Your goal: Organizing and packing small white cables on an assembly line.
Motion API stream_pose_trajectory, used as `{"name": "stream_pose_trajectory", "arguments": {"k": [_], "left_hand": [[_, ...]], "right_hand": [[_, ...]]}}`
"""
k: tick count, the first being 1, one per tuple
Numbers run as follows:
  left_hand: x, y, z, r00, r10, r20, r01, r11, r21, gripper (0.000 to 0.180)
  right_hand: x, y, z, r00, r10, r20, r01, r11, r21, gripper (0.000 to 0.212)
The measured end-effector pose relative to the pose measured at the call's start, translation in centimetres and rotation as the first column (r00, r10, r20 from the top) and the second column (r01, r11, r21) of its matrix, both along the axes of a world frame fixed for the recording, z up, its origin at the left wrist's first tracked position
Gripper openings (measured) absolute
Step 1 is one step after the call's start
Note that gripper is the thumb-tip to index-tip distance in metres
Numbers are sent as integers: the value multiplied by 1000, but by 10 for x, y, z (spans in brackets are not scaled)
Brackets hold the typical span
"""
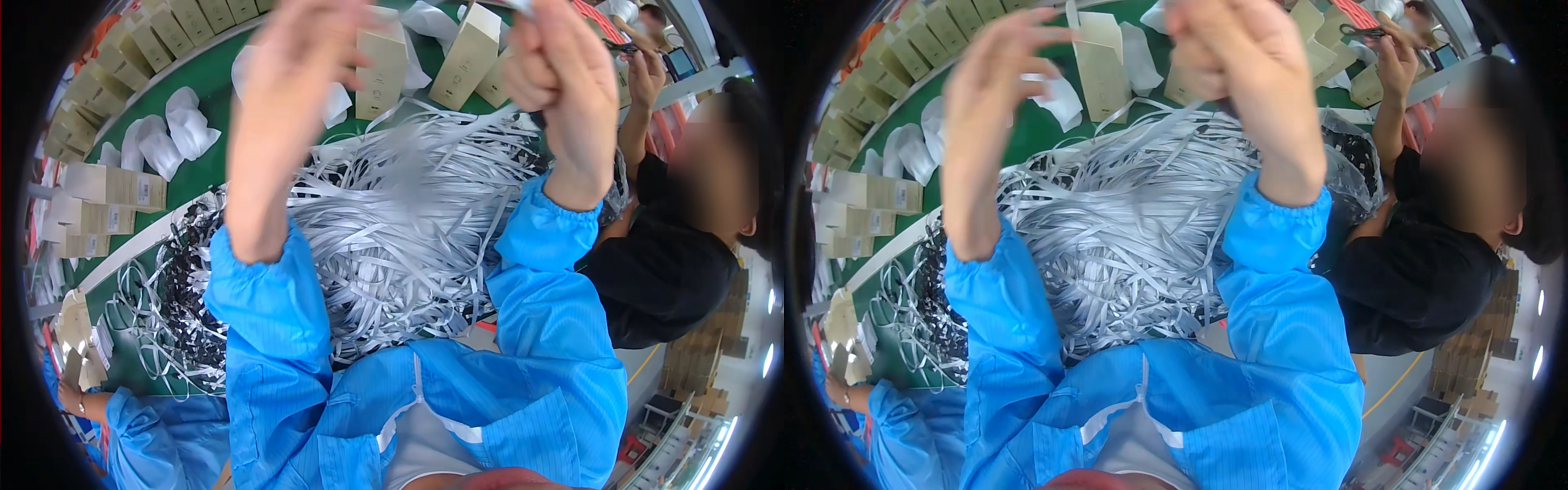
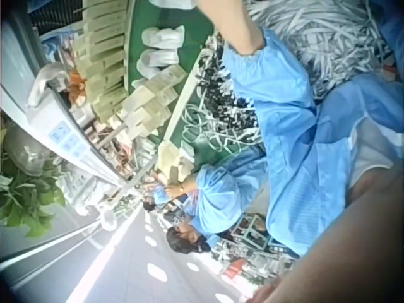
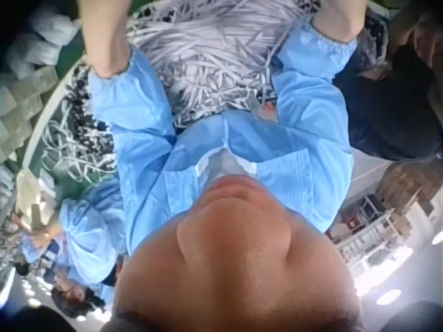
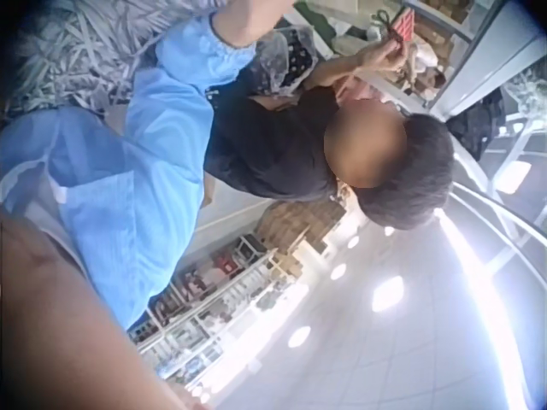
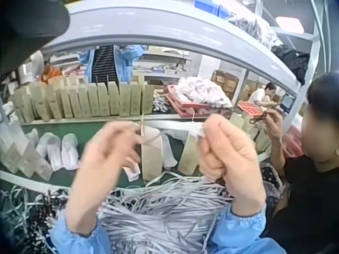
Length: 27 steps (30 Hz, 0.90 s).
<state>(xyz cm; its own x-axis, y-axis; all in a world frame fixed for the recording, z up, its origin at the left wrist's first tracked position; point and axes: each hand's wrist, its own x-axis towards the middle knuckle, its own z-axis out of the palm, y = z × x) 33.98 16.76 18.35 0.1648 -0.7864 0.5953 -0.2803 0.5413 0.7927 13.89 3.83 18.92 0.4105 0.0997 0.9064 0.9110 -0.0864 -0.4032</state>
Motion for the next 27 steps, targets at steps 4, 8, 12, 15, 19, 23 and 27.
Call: {"name": "stream_pose_trajectory", "arguments": {"k": [4,8,12,15,19,23,27], "left_hand": [[-29,-10,-38,915,-396,80,341,863,373,34],[-18,-23,-46,420,-804,421,493,591,638,29],[-18,-12,-12,646,-747,153,538,589,603,26],[-34,-8,-5,795,-602,-76,586,730,351,23],[-38,-8,-8,857,-473,-205,491,870,42,19],[-47,0,2,936,-289,-202,283,957,-58,23],[-46,-1,7,950,-156,-270,148,988,-50,27]], "right_hand": [[-6,1,-3,960,253,117,-278,900,336,22],[-49,48,29,98,-925,-366,990,129,-60,23],[-87,17,14,82,-907,-413,880,260,-397,50],[-65,35,10,241,-930,-278,758,359,-545,58],[-11,67,-5,316,-841,-440,842,462,-279,33],[2,75,8,299,-762,-575,757,556,-343,30],[0,59,6,155,-705,-692,654,598,-463,34]]}}
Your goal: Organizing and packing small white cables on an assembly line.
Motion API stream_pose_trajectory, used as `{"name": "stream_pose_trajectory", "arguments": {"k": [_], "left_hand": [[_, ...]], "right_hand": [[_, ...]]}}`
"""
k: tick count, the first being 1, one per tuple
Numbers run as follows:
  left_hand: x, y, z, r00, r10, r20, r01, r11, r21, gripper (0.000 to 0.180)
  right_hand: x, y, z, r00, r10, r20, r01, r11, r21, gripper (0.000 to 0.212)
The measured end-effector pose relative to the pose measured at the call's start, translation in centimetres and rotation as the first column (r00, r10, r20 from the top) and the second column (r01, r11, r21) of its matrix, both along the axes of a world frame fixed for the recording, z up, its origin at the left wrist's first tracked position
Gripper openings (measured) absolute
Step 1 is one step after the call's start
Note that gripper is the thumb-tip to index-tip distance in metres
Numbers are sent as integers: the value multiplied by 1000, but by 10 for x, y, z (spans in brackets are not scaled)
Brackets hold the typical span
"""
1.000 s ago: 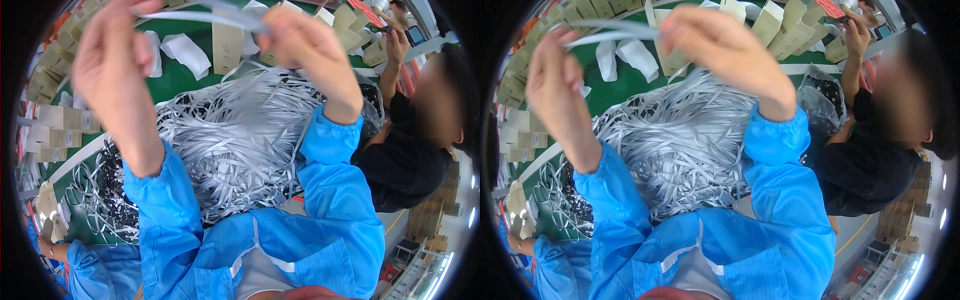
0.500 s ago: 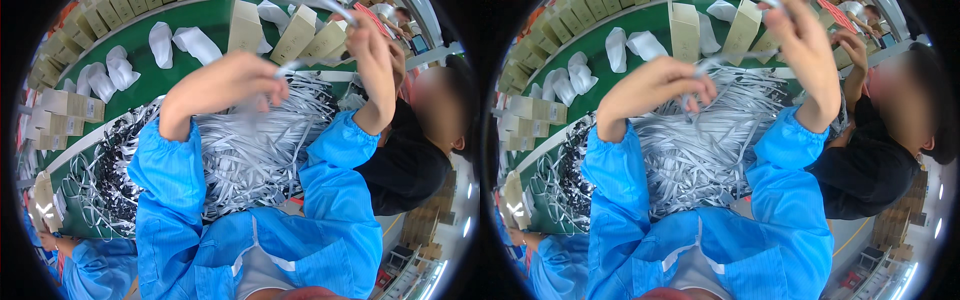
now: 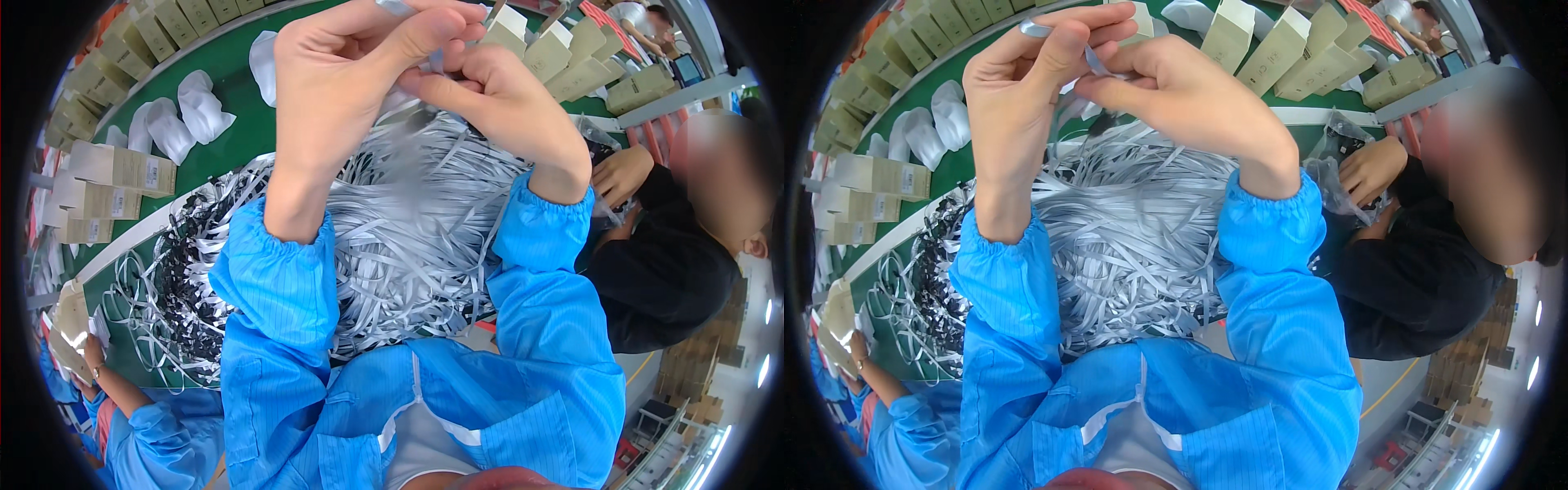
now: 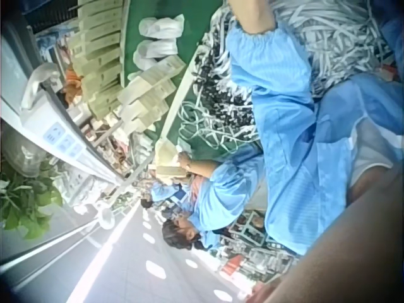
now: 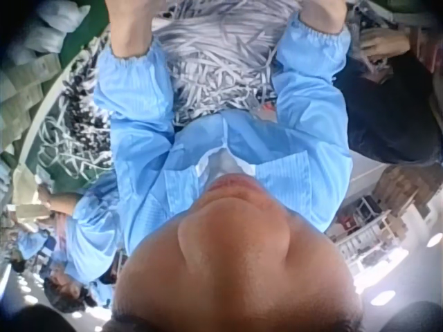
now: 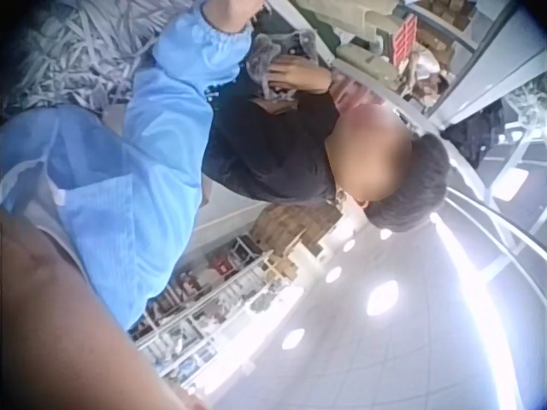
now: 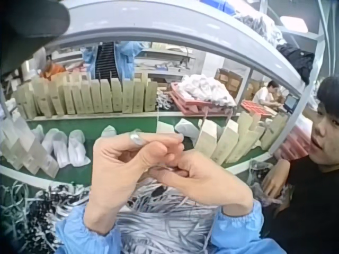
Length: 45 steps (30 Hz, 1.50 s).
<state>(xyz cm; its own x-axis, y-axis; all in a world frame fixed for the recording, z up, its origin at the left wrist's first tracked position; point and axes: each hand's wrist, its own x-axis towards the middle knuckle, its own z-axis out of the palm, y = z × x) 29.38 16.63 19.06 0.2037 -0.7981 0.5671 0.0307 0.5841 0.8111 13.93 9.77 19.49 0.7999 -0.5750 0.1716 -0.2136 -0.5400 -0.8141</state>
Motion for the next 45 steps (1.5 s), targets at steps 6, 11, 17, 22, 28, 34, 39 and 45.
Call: {"name": "stream_pose_trajectory", "arguments": {"k": [6,11,17,22,28,34,39,45], "left_hand": [[16,-16,-17,969,10,-248,4,998,56,20],[-13,-23,-38,991,12,135,-27,993,113,23],[7,-13,-34,788,-241,566,-14,912,409,33],[27,-11,-73,357,47,933,-589,786,186,40],[24,-61,-130,303,-44,952,-675,696,247,29],[23,-62,-124,312,-34,949,-622,748,231,16],[24,-41,-96,336,89,938,-617,773,148,12],[13,-17,-55,399,283,872,-526,849,-35,13]], "right_hand": [[7,-4,-10,877,-25,481,173,949,-265,31],[59,31,43,196,-801,566,453,586,672,24],[-61,-71,-3,480,-343,808,93,935,342,27],[-86,-96,11,368,-396,842,316,904,287,33],[-136,-221,7,375,-206,904,731,666,-151,44],[-147,-252,-65,695,-589,413,717,524,-460,36],[-134,-214,-58,529,-557,640,848,370,-379,38],[-107,-136,1,488,-352,799,772,601,-208,42]]}}
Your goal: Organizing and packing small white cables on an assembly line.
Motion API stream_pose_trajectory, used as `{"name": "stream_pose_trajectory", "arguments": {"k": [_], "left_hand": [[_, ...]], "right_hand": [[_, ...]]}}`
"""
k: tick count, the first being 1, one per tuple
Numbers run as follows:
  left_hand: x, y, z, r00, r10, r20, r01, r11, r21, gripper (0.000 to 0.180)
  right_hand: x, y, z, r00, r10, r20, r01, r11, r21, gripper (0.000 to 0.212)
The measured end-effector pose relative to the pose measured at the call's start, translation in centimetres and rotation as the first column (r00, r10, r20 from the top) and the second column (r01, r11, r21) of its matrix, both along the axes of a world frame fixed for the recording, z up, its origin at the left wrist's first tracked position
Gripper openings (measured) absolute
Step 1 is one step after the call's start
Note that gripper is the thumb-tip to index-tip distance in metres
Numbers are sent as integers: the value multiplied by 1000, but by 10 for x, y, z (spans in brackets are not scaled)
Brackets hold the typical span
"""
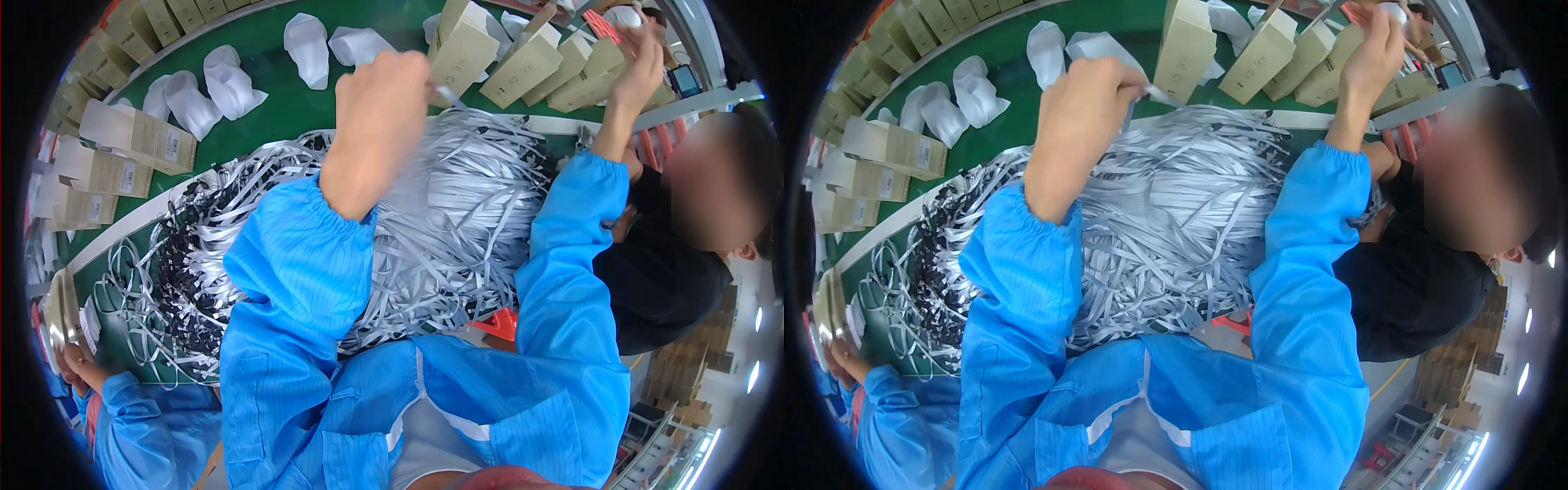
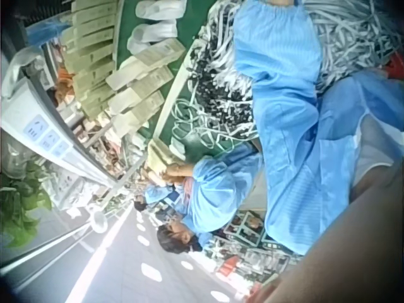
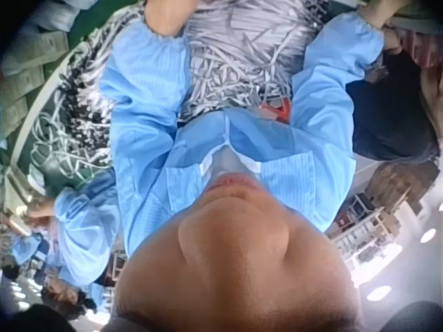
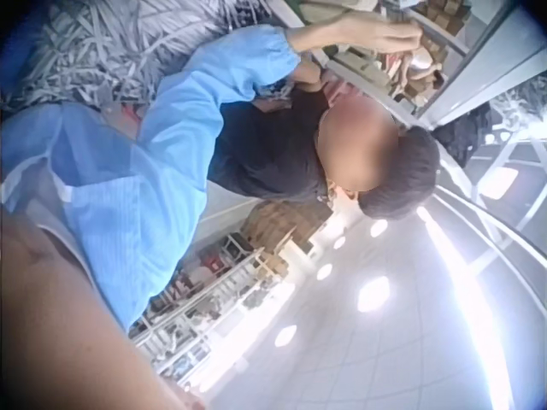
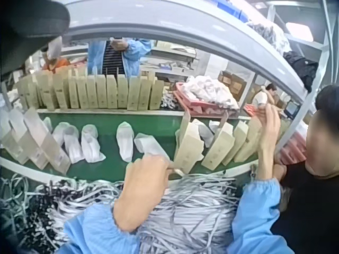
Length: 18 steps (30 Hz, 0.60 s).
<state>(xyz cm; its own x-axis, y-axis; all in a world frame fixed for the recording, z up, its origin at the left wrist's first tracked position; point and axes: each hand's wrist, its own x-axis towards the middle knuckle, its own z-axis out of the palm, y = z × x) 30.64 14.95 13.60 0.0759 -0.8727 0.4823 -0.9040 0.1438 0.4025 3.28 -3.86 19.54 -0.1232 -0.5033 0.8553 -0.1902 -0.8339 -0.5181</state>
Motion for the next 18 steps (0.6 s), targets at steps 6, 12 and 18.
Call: {"name": "stream_pose_trajectory", "arguments": {"k": [6,12,18], "left_hand": [[-2,16,35,897,-334,-290,201,891,-407,17],[20,42,64,783,-305,-543,-205,697,-687,24],[28,19,41,780,-483,-397,340,861,-379,26]], "right_hand": [[108,125,-16,467,784,-409,-630,619,468,47],[129,119,-25,155,987,-46,-666,139,732,34],[92,83,-14,-69,956,286,-916,-174,360,42]]}}
